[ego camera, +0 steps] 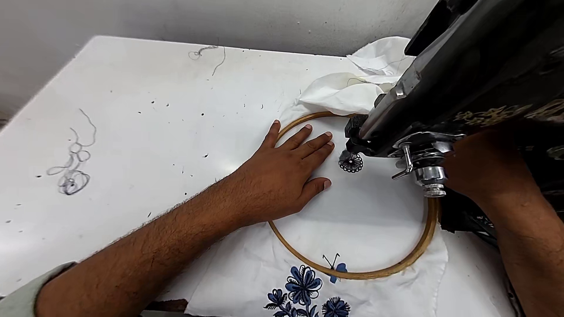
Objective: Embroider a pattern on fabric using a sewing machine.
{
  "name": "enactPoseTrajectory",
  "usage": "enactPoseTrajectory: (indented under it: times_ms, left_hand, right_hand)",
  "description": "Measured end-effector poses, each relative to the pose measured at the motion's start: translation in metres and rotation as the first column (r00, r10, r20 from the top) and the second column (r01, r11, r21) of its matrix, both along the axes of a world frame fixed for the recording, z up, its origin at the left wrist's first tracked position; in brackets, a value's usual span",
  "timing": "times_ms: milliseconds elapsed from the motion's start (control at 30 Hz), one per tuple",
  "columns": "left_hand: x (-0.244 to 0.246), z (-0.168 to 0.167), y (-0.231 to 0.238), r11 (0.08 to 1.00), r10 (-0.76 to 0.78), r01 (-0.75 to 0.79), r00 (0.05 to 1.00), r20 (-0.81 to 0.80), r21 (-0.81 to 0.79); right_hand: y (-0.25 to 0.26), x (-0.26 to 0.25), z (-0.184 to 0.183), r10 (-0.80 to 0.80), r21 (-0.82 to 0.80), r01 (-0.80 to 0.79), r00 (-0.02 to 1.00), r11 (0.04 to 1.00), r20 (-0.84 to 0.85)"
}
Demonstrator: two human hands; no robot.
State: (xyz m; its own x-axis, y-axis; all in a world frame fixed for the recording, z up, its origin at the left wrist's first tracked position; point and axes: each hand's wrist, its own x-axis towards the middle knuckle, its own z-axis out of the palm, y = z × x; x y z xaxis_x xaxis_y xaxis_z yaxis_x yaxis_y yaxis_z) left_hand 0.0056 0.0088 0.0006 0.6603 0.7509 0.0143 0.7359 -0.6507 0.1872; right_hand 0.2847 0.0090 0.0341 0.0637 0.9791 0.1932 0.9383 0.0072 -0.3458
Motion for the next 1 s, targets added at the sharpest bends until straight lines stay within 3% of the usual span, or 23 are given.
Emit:
enactPoseTrajectory:
  times_ms: [167,367,600,800,1000]
  left_hand:
    - [-0.0010,-0.0020,0.0046,1.000,0.011,-0.011,1.000,0.018,0.011]
    - [0.0015,-0.0009,0.0000,1.000,-0.002,0.002,1.000,0.012,0.008]
    - [0.0007,-0.0024,0.0045,1.000,0.015,-0.016,0.999,0.032,0.014]
    - [-0.0004,0.0007,0.0002,1.000,0.000,0.000,1.000,0.015,-0.007]
    - [0.0013,-0.0029,0.0038,1.000,0.011,-0.012,0.999,0.037,0.018]
  right_hand:
    - [0.0035,0.0022,-0.0064,0.066,0.108,-0.066,0.998,0.992,0.000]
    - [0.0018,0.0026,-0.0033,0.023,0.046,-0.024,1.000,0.999,0.019]
    - [0.0046,0.0036,-0.0080,0.088,0.146,-0.093,0.995,0.985,0.037]
    - [0.0000,0.0000,-0.0026,0.006,0.031,-0.007,1.000,0.999,0.019]
    - [0.0043,0.0040,-0.0077,0.068,0.122,-0.069,0.998,0.990,0.015]
